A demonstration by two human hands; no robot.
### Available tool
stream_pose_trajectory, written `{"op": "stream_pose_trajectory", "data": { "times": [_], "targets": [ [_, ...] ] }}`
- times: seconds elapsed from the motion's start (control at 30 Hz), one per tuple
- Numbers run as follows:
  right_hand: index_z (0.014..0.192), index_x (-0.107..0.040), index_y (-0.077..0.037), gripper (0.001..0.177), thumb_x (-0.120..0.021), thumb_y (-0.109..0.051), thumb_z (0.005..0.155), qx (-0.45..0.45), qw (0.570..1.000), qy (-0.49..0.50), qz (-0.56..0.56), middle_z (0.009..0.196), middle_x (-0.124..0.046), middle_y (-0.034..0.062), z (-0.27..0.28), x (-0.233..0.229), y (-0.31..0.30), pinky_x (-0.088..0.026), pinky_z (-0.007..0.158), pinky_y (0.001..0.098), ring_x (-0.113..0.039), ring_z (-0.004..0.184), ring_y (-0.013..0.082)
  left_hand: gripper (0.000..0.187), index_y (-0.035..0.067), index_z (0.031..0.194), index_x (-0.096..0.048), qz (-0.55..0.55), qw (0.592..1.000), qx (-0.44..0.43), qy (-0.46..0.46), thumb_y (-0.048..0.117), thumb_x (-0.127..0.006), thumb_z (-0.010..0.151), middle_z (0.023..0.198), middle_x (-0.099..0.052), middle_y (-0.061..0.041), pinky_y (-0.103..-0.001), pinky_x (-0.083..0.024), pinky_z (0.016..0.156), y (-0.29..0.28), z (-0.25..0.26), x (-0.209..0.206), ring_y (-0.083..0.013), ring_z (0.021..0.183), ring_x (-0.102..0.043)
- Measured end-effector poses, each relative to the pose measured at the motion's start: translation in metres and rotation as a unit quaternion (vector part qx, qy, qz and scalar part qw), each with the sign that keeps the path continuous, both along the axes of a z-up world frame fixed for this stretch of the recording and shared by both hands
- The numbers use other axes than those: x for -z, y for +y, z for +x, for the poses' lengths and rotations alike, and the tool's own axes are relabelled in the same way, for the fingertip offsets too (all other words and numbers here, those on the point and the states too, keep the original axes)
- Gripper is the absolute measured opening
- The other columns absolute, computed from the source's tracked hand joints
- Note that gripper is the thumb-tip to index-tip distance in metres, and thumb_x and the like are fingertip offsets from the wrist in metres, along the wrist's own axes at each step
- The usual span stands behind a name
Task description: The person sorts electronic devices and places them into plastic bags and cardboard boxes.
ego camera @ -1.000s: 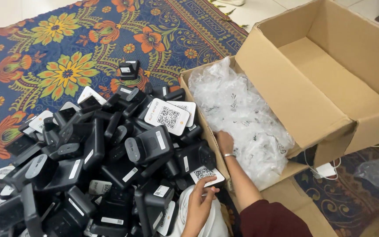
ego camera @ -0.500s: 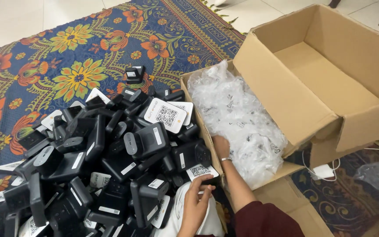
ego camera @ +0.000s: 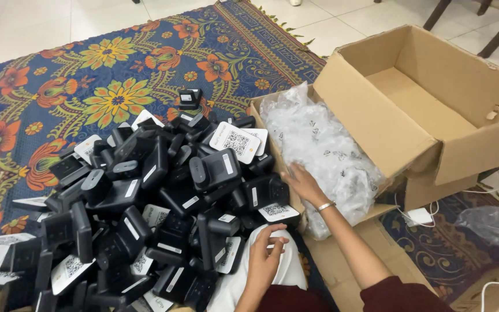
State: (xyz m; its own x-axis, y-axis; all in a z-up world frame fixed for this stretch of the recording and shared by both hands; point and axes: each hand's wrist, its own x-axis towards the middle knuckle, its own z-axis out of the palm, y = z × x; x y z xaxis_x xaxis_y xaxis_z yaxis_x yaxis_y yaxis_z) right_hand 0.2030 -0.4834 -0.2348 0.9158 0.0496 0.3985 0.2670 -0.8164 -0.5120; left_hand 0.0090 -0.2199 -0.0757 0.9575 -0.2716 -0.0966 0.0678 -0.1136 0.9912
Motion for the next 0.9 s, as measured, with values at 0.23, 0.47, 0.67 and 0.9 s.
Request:
{"op": "stream_pose_trajectory", "data": {
  "times": [0.23, 0.47, 0.67, 0.9],
  "targets": [
    [0.123, -0.061, 0.003, 0.044, -0.074, -0.015, 0.085, 0.206, 0.963, -0.012, -0.173, 0.136, -0.052, 0.0256, -0.082, -0.163, 0.103, -0.045, 0.099, 0.0495, -0.055, 0.12, 0.0432, 0.027, 0.006, 0.12, -0.07, -0.049, 0.997, -0.04, -0.044, 0.007, -0.059, 0.095, 0.119, -0.071, -0.008, -0.03, -0.063, 0.075, 0.046, -0.009, -0.012, -0.0143, 0.095, -0.074],
    [0.13, -0.061, -0.002, 0.047, -0.071, -0.02, 0.089, 0.007, 0.994, -0.095, -0.057, 0.139, -0.052, 0.0213, -0.111, -0.218, 0.254, -0.042, 0.102, 0.051, -0.052, 0.122, 0.0421, 0.028, 0.007, 0.122, -0.066, -0.014, 0.989, -0.122, -0.084, 0.005, -0.059, 0.095, 0.12, -0.069, -0.008, -0.03, -0.06, 0.073, 0.151, -0.002, -0.033, -0.016, 0.094, -0.074],
    [0.123, -0.065, -0.006, 0.034, -0.069, -0.017, 0.091, -0.222, 0.968, -0.119, 0.013, 0.133, -0.062, 0.0131, -0.154, -0.249, 0.407, -0.043, 0.106, 0.0475, -0.057, 0.123, 0.036, 0.028, 0.005, 0.123, -0.065, 0.049, 0.948, -0.245, -0.196, 0.002, -0.06, 0.096, 0.12, -0.066, -0.011, -0.03, -0.059, 0.077, 0.29, -0.007, -0.051, -0.0198, 0.095, -0.074],
    [0.128, -0.062, -0.003, 0.039, -0.066, -0.013, 0.091, -0.408, 0.907, -0.084, 0.063, 0.128, -0.063, 0.0153, -0.202, -0.247, 0.581, -0.042, 0.108, 0.0474, -0.057, 0.123, 0.0366, 0.024, 0.004, 0.12, -0.063, 0.136, 0.872, -0.405, -0.238, 0.003, -0.06, 0.095, 0.12, -0.067, -0.013, -0.034, -0.059, 0.078, 0.47, -0.06, -0.039, -0.0231, 0.095, -0.074]
  ]
}}
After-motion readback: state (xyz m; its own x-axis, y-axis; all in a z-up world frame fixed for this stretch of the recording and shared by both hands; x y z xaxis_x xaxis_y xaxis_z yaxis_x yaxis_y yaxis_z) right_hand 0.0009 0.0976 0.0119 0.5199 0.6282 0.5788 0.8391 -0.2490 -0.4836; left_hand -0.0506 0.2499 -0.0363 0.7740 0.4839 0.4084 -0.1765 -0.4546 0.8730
